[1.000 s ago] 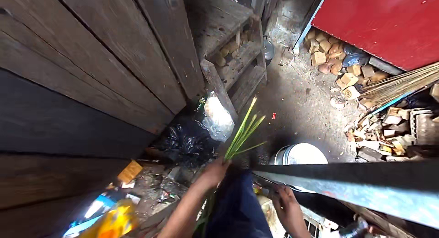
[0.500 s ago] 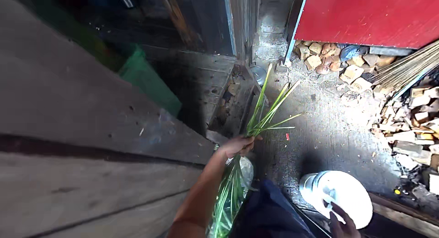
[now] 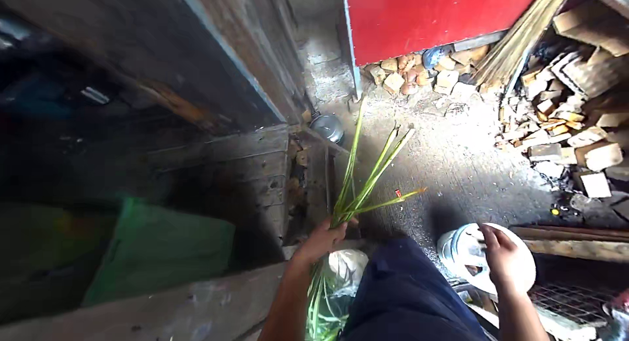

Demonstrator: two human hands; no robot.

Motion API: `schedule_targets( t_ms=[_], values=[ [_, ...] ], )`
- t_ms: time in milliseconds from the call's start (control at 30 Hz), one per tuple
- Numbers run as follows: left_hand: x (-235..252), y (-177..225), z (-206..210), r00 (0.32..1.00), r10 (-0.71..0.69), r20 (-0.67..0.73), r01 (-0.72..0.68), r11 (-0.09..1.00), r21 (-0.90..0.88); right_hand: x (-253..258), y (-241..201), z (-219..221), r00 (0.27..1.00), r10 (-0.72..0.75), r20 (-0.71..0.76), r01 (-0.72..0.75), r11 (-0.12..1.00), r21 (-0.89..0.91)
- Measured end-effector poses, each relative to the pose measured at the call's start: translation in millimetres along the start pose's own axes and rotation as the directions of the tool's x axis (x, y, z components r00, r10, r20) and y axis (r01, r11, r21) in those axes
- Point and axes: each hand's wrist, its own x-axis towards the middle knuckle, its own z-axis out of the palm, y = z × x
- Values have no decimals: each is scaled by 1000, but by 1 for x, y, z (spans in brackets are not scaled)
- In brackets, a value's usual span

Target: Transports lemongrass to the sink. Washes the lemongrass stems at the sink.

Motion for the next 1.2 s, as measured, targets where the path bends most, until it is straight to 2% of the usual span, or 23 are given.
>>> schedule_targets(
  t_ms=[33,100,167,233,300,367,433,500,567,633,700,900,933,1033,1100,1200],
  values=[
    [5,2,-6,999,-20,46,21,1000,-20,21,-19,12,998,-24,60,21,998,61],
    [20,3,-21,988,-50,144,59,996,-63,67,-71,39,965,-175,194,157,982,108],
    [40,7,-34,972,-72,222,93,992,-86,117,-125,66,870,-375,320,347,927,143],
    [64,18,-44,960,-109,260,135,987,-82,169,-173,94,683,-568,459,557,812,175],
    [91,34,-51,956,-147,252,169,983,-67,223,-212,121,419,-652,632,729,656,194],
    [119,55,-56,955,-200,218,213,976,-37,275,-236,148,183,-559,809,798,565,210],
    [145,85,-57,948,-290,129,289,957,30,325,-251,175,-4,-358,934,829,521,203],
    [166,120,-54,909,-417,-11,410,888,208,360,-262,196,-154,-104,982,795,577,186],
    [182,151,-56,885,-455,-100,459,816,350,384,-276,215,-260,109,960,728,675,121],
    [190,165,-61,907,-401,-127,417,821,390,406,-278,238,-330,257,908,692,720,48],
    [193,172,-62,907,-390,-161,421,811,407,421,-278,262,-374,345,861,687,727,7],
    [178,170,-69,858,-367,-359,493,783,380,423,-304,333,-378,379,845,753,657,42],
    [173,171,-72,846,-361,-393,504,782,366,421,-312,344,-413,373,831,754,652,82],
    [154,168,-86,792,-368,-487,547,782,299,414,-335,381,-607,275,746,702,624,342],
    [142,161,-96,763,-365,-533,558,788,259,401,-349,406,-658,232,716,699,542,467],
    [131,147,-113,717,-381,-584,575,796,187,372,-363,442,-665,183,724,743,258,617]
  ],
)
